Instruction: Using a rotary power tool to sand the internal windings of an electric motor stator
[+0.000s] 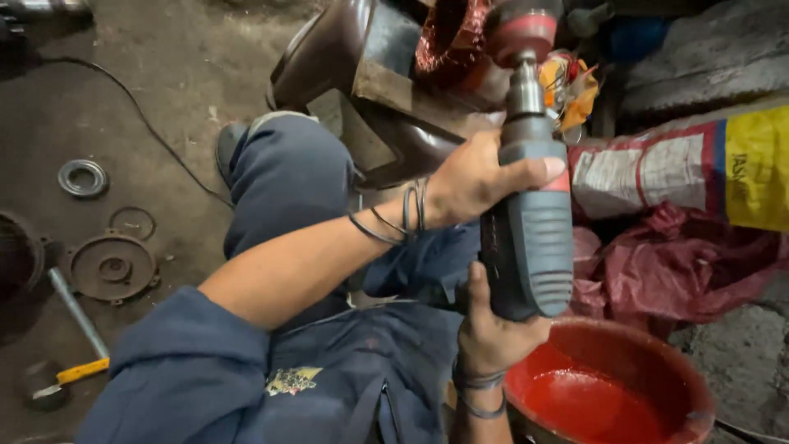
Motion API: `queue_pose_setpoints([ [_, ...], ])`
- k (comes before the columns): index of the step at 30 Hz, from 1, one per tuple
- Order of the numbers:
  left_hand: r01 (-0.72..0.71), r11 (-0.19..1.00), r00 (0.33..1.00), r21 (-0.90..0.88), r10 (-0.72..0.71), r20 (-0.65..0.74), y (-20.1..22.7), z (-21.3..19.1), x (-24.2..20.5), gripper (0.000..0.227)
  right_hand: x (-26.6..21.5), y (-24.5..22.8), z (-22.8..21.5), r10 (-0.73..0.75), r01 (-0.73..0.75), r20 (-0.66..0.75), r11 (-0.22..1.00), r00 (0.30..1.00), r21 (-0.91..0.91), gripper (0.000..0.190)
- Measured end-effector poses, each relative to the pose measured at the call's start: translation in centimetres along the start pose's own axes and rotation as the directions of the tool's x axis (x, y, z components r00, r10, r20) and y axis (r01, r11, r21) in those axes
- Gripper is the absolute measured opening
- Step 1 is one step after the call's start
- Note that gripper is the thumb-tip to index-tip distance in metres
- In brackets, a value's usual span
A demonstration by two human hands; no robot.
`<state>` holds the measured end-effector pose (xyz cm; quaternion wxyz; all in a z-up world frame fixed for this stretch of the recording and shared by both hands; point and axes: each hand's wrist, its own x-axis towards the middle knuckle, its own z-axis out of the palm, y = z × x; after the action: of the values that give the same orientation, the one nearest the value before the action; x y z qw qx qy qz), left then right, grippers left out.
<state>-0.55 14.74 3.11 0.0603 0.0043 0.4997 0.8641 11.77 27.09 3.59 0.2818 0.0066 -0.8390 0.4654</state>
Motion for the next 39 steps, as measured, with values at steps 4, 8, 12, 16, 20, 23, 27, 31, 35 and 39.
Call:
queue_pose_setpoints([
  [4, -0.070, 0.998, 0.998, -0.001, 0.070, -0.001, -0.6, 0.5, 0.5, 0.071, 1.2, -1.0, 0.2, 0.001, 0.007, 0.079, 0.995, 0.997, -0.095, 0.029],
  [8, -0.065, 0.998, 0.998, -0.021, 0.065, 0.016, -0.1, 0.2, -0.1, 0.058, 0.1, -0.4, 0.3, -0.027, 0.022, -0.048, 0.995, 0.998, -0.097, 0.034],
  [12, -0.145, 0.989, 0.989, 0.019, 0.145, -0.003, -1.2, 0.3, 1.3, 0.057, 1.3, -0.7, 0.4, -0.068, 0.068, 0.028, 0.998, 0.997, 0.001, 0.031],
  [16, -0.174, 0.984, 0.984, -0.038, 0.175, 0.043, -0.3, 0.1, 0.0, 0.053, 0.2, 0.0, -0.8, -0.106, 0.107, 0.024, 0.994, 0.994, -0.039, 0.043],
  [20, -0.250, 0.961, 0.948, -0.116, 0.267, 0.173, -1.6, -1.0, 0.3, 0.043, -0.2, 0.3, -1.4, 0.017, 0.018, 0.181, 0.982, 0.983, -0.188, 0.047],
  [23, -0.314, 0.942, 0.932, -0.120, 0.330, 0.148, -1.6, -0.5, -0.4, 0.043, -0.4, 0.5, -1.8, -0.011, 0.051, 0.200, 0.980, 0.980, -0.195, 0.045],
  [27, -0.189, 0.981, 0.967, -0.032, 0.192, 0.165, -1.4, -1.2, -1.4, 0.050, -1.7, 0.6, -1.5, 0.008, 0.010, 0.174, 0.994, 0.985, -0.106, 0.050],
  [31, -0.420, 0.907, 0.891, 0.025, 0.407, 0.202, -2.4, -0.6, 0.7, 0.058, 0.0, 0.2, -1.5, 0.085, -0.056, 0.206, 0.988, 0.975, -0.144, 0.044],
  [35, -0.379, 0.925, 0.920, 0.037, 0.373, 0.122, -1.3, -0.7, 1.0, 0.055, 0.3, -0.8, -0.6, -0.055, 0.074, 0.189, 0.993, 0.980, -0.095, 0.051],
  [39, -0.230, 0.970, 0.937, -0.082, 0.244, 0.249, -1.6, -1.5, 0.0, 0.057, -0.8, 0.5, -1.2, 0.018, 0.015, 0.193, 0.986, 0.981, -0.166, 0.055],
])
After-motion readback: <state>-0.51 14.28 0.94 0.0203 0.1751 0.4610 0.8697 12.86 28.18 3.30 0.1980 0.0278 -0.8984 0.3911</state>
